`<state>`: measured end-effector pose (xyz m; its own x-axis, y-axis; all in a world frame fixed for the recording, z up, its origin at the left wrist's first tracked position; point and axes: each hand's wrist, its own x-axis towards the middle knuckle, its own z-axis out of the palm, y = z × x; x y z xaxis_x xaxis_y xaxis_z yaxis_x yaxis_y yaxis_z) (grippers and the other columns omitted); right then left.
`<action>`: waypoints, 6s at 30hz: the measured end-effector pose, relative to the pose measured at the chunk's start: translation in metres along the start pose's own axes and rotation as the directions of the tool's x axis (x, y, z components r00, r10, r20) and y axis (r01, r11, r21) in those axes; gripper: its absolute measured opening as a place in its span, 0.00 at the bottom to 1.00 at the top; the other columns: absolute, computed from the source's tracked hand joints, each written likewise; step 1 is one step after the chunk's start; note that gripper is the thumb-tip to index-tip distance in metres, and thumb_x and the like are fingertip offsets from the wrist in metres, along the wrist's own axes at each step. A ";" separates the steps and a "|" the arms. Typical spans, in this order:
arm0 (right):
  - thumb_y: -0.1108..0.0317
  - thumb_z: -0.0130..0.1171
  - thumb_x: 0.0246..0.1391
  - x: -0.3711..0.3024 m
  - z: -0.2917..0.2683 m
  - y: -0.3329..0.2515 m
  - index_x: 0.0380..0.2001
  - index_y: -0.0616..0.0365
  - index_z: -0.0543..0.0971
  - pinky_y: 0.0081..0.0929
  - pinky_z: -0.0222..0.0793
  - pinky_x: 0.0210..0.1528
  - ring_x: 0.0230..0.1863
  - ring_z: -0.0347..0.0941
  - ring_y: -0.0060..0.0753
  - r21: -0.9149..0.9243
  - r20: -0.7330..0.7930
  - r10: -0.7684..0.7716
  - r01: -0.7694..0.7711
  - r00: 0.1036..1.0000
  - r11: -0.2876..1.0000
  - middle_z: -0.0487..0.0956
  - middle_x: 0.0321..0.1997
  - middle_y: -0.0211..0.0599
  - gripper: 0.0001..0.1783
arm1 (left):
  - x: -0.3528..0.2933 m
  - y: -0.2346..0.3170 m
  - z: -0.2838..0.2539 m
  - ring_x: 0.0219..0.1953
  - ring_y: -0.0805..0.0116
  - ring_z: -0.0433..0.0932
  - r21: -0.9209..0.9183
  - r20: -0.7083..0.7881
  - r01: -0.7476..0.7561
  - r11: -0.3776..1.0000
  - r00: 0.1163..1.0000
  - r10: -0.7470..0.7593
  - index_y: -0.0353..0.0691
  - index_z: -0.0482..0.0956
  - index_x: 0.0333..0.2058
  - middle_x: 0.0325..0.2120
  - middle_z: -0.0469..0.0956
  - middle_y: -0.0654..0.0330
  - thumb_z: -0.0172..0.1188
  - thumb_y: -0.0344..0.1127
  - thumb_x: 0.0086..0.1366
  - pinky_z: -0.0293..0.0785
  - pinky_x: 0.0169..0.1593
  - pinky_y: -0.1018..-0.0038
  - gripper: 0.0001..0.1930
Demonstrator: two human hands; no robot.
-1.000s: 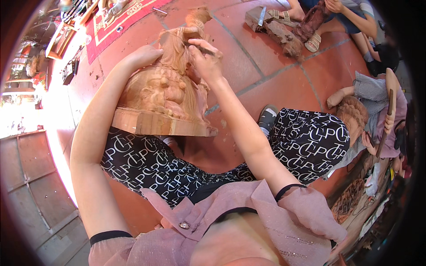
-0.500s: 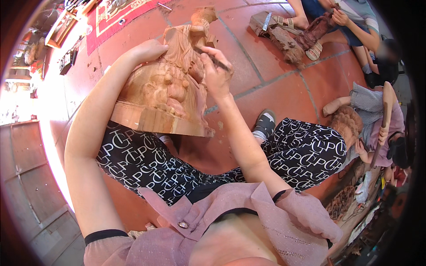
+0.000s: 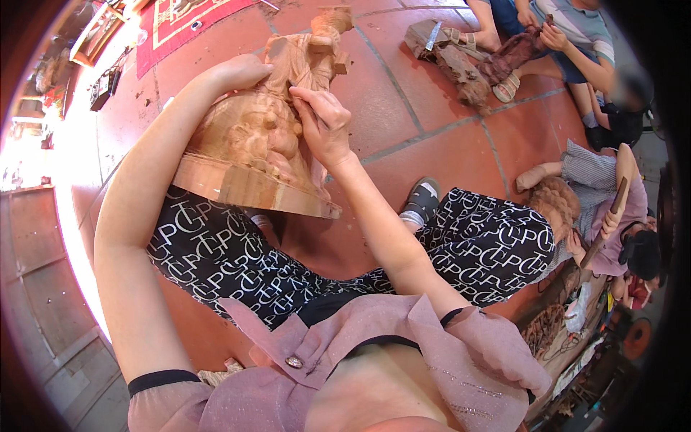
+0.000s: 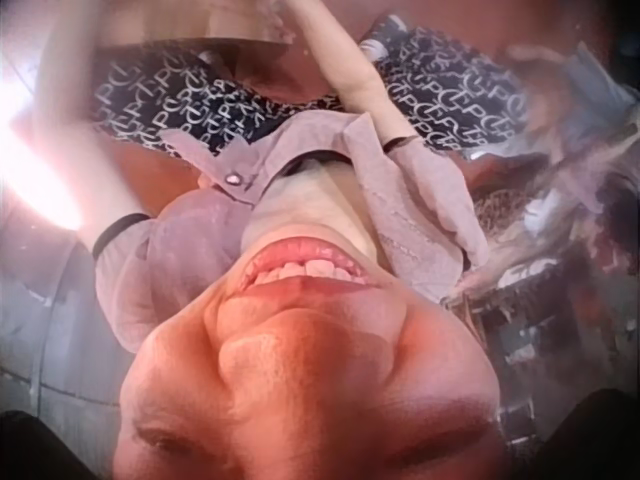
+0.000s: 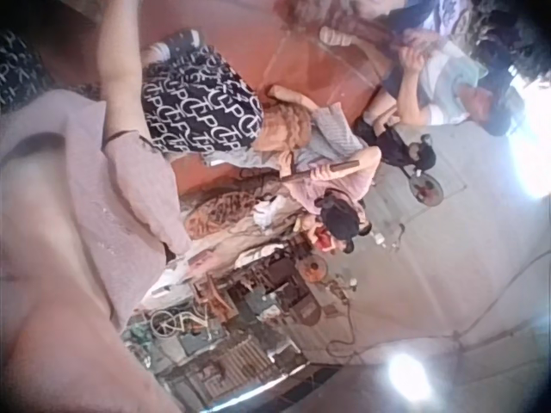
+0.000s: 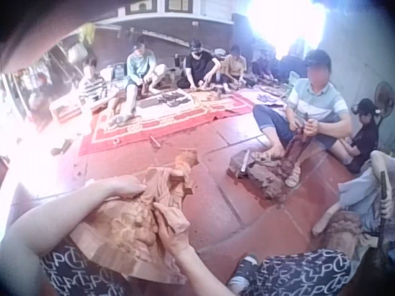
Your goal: The person carves a wooden figurine using a chisel while sitting on the floor. They hold the wood with one hand and use the chisel with the other to shape details on the piece.
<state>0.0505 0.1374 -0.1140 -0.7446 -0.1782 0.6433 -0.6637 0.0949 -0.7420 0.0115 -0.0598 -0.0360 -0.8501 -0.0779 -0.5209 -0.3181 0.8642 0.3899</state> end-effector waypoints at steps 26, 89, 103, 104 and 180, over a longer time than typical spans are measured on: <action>0.74 0.55 0.49 0.035 -0.014 0.013 0.32 0.61 0.76 0.18 0.66 0.24 0.22 0.71 0.16 0.289 0.109 0.431 -0.443 0.896 0.849 0.76 0.20 0.32 0.06 | 0.001 -0.004 0.002 0.18 0.72 0.63 0.029 0.003 -0.041 0.999 0.999 0.041 0.36 0.70 0.18 0.15 0.66 0.62 0.44 0.49 0.60 0.61 0.22 0.72 0.22; 0.76 0.55 0.48 0.037 0.008 0.012 0.31 0.60 0.76 0.24 0.70 0.30 0.29 0.76 0.29 0.097 0.070 0.067 -0.073 0.995 0.993 0.78 0.28 0.41 0.05 | 0.003 -0.008 0.005 0.17 0.65 0.68 0.031 -0.025 0.000 1.000 1.000 0.001 0.34 0.72 0.19 0.16 0.69 0.57 0.43 0.48 0.58 0.65 0.22 0.68 0.22; 0.76 0.51 0.54 0.034 -0.009 0.027 0.39 0.63 0.74 0.16 0.72 0.31 0.29 0.74 0.19 0.521 0.131 0.482 -0.474 0.866 0.710 0.77 0.29 0.34 0.09 | 0.003 -0.002 0.003 0.20 0.64 0.70 0.044 -0.001 0.048 0.998 0.999 -0.048 0.36 0.72 0.20 0.18 0.70 0.57 0.43 0.48 0.58 0.67 0.24 0.66 0.21; 0.75 0.51 0.54 0.033 -0.008 0.030 0.40 0.63 0.74 0.17 0.72 0.32 0.30 0.74 0.20 0.517 0.131 0.476 -0.470 0.869 0.715 0.77 0.30 0.35 0.10 | 0.004 -0.003 0.004 0.20 0.64 0.70 0.040 -0.002 0.049 0.998 0.999 -0.049 0.36 0.72 0.20 0.18 0.70 0.57 0.43 0.48 0.58 0.67 0.24 0.66 0.21; 0.69 0.64 0.44 0.044 -0.014 0.067 0.29 0.60 0.79 0.15 0.64 0.25 0.24 0.68 0.15 0.633 0.528 0.368 -0.644 0.765 0.430 0.75 0.24 0.27 0.09 | -0.018 0.011 0.000 0.25 0.78 0.66 -0.115 0.066 0.168 0.979 0.985 -0.161 0.44 0.72 0.28 0.25 0.68 0.70 0.43 0.51 0.65 0.65 0.30 0.80 0.18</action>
<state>-0.0276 0.1493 -0.1333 -0.7764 -0.6187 0.1197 0.2388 -0.4645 -0.8528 0.0232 -0.0488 -0.0229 -0.7581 -0.1831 -0.6259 -0.5025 0.7759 0.3815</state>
